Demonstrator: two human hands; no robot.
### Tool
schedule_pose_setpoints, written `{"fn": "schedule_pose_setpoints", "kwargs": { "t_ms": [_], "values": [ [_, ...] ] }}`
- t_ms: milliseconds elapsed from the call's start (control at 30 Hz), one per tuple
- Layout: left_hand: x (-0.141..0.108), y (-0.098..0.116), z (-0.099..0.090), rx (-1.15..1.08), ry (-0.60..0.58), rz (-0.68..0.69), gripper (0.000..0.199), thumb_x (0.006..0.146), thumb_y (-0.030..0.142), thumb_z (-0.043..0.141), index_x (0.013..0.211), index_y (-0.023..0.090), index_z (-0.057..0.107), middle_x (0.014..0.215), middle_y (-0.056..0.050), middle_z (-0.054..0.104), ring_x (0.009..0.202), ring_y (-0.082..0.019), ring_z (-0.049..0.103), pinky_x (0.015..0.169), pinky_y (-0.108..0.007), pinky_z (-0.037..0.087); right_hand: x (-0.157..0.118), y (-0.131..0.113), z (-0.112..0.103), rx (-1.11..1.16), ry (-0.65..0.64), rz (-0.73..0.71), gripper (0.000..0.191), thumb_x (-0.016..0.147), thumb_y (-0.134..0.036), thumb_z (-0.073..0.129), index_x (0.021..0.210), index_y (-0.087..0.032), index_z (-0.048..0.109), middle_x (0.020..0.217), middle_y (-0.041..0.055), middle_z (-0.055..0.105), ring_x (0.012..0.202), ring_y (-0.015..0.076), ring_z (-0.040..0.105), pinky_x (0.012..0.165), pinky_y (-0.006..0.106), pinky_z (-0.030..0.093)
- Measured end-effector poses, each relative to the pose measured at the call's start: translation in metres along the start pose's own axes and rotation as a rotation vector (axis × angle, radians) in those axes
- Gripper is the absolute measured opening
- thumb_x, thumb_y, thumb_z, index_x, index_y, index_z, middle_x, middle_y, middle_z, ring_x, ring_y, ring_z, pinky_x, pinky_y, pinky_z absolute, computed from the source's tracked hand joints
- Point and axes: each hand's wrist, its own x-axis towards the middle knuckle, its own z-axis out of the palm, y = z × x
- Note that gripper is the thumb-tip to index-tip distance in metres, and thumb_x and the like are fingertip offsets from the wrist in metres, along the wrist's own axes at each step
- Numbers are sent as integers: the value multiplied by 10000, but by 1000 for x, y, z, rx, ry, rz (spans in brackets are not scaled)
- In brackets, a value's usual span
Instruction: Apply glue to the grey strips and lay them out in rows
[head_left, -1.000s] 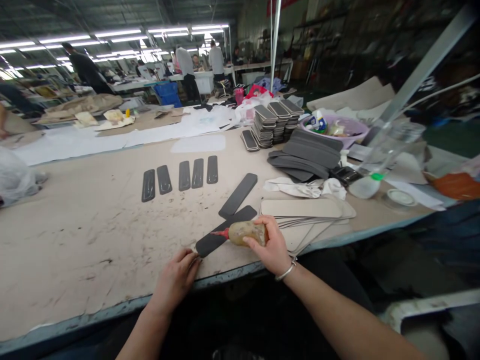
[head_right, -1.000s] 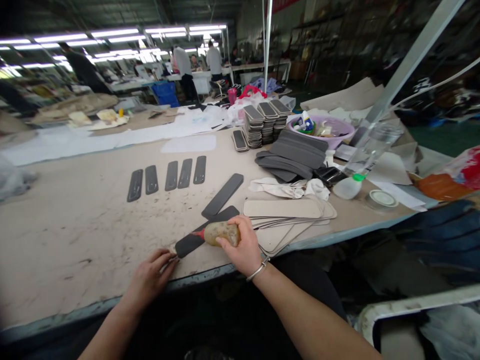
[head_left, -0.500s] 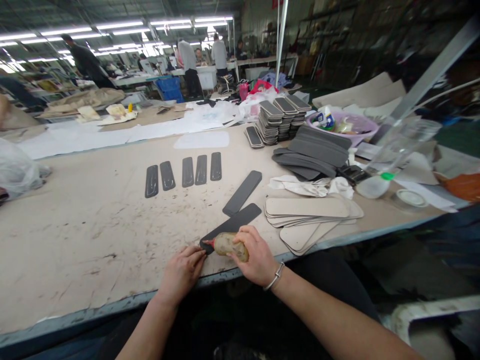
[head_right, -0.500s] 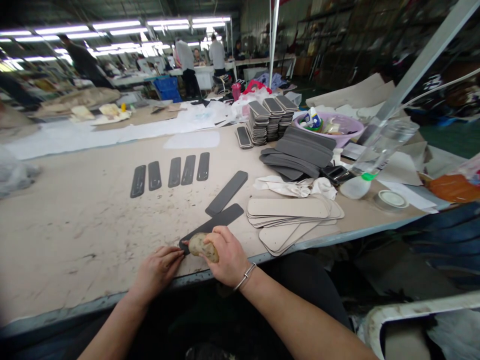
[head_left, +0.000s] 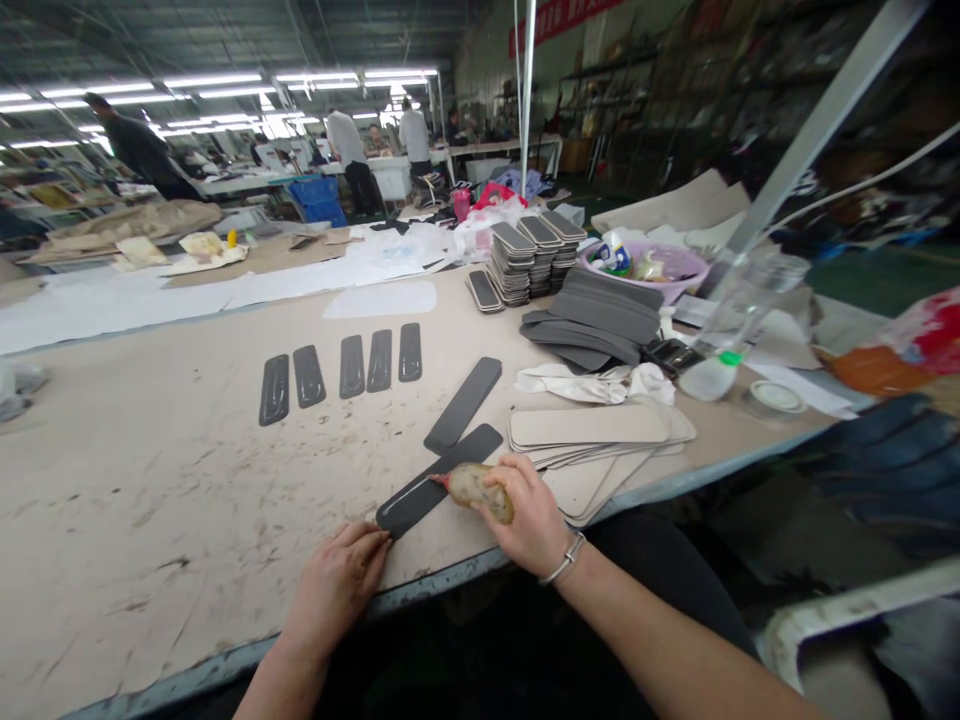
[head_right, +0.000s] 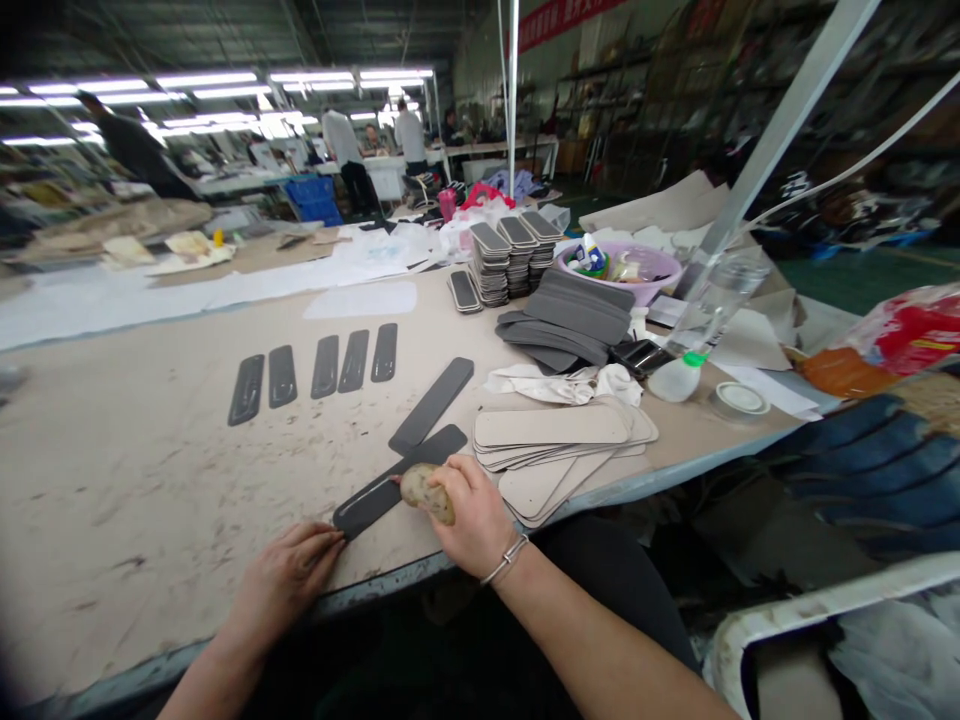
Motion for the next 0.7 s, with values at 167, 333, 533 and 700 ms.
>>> {"fn": "schedule_pose_setpoints", "kwargs": {
  "t_ms": [167, 333, 533, 700],
  "values": [
    [2, -1, 1, -4, 19, 5, 272, 872, 331, 443, 875, 223, 693, 936, -37, 667, 826, -160, 635, 742, -263, 526, 4, 16, -16, -89, 89, 55, 333, 733, -131, 625, 1021, -228, 489, 1045, 89, 473, 1016, 241, 499, 892, 401, 464],
    [3, 0, 0, -22, 43, -1, 283, 866, 339, 443, 859, 220, 699, 933, -39, 672, 823, -162, 642, 755, -265, 527, 9, 31, -29, -192, 177, 113, 315, 736, -161, 634, 1015, -218, 500, 1051, 93, 461, 1034, 250, 498, 910, 404, 460],
    [3, 1, -2, -33, 41, 1, 280, 868, 340, 444, 858, 217, 696, 919, -33, 671, 809, -157, 643, 719, -255, 532, 13, 29, -32, -200, 243, 103, 315, 733, -175, 626, 1019, -212, 499, 1044, 99, 464, 1036, 259, 484, 891, 433, 456],
    [3, 4, -3, -40, 25, -8, 285, 876, 325, 436, 858, 209, 695, 903, -39, 668, 796, -151, 635, 730, -259, 525, 6, 2, -12, -10, 175, 39, 330, 732, -191, 644, 1011, -225, 471, 1015, 79, 494, 1031, 255, 475, 883, 447, 439]
  ]
}}
